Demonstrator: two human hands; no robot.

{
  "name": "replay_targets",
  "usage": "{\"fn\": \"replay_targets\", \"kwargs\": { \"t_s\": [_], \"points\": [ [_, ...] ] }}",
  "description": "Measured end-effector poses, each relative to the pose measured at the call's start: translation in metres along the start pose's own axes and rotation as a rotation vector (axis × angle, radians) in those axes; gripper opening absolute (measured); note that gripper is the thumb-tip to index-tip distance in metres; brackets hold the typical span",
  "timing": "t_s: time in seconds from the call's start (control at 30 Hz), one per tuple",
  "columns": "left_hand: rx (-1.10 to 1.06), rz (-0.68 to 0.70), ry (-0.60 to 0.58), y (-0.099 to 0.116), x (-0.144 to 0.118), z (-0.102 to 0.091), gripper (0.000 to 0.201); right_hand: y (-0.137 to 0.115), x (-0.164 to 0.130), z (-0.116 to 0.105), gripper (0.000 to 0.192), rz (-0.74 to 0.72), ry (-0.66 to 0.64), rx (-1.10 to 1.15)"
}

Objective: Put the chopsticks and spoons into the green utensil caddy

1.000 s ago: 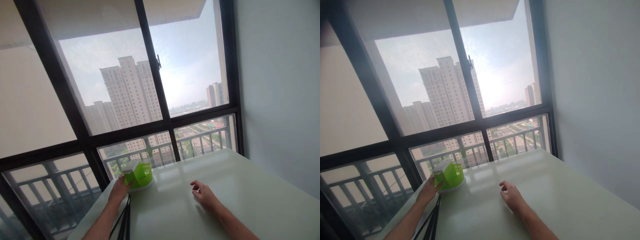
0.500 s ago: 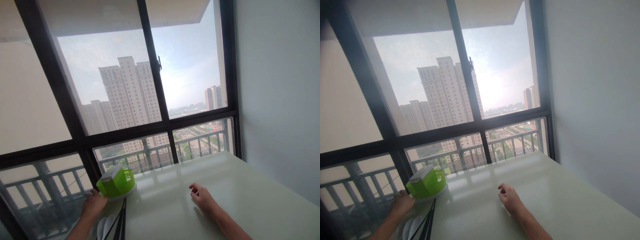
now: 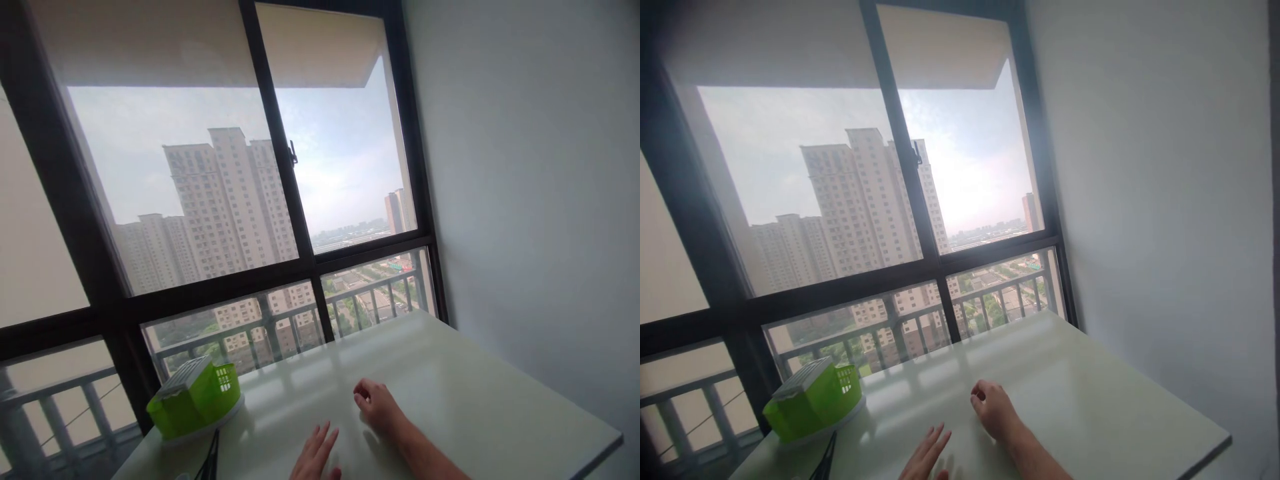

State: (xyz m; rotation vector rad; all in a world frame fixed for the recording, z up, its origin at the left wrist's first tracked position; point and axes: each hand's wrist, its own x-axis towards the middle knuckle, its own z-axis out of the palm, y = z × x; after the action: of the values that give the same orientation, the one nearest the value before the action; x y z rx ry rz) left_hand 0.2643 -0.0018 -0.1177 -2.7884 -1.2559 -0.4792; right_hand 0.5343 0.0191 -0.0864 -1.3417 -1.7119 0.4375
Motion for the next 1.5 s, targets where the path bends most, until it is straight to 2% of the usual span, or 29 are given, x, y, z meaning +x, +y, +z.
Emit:
{"fn": "replay_targets", "kwargs": {
  "t_s": [0.07, 0.13, 0.27, 0.47, 0.8, 1.5],
  "points": [
    [-0.037, 0.037, -0.017, 0.019, 0.030, -0.002, 0.054, -0.006, -0.007, -0.005, 0.019, -0.097, -0.029, -0.098],
    [-0.065, 0.003, -0.031, 0.028, 0.046, -0.002, 0.052, -0.011, -0.015, -0.007, 0.024, -0.201, -0.105, -0.168],
    [-0.149, -0.067, -0.067, 0.033, 0.045, 0.004, 0.049, -0.020, -0.025, -0.008, 0.030, -0.326, -0.258, -0.248],
    [-0.228, -0.127, -0.061, 0.044, 0.038, 0.000, 0.047, -0.022, -0.025, -0.005, 0.027, -0.311, -0.272, -0.288],
    [-0.260, -0.132, -0.044, 0.053, 0.037, -0.009, 0.048, -0.025, -0.025, -0.008, 0.024, -0.291, -0.258, -0.260],
    [-0.267, -0.153, -0.039, 0.063, 0.033, -0.020, 0.048, -0.027, -0.024, -0.009, 0.033, -0.267, -0.260, -0.251]
  ]
}}
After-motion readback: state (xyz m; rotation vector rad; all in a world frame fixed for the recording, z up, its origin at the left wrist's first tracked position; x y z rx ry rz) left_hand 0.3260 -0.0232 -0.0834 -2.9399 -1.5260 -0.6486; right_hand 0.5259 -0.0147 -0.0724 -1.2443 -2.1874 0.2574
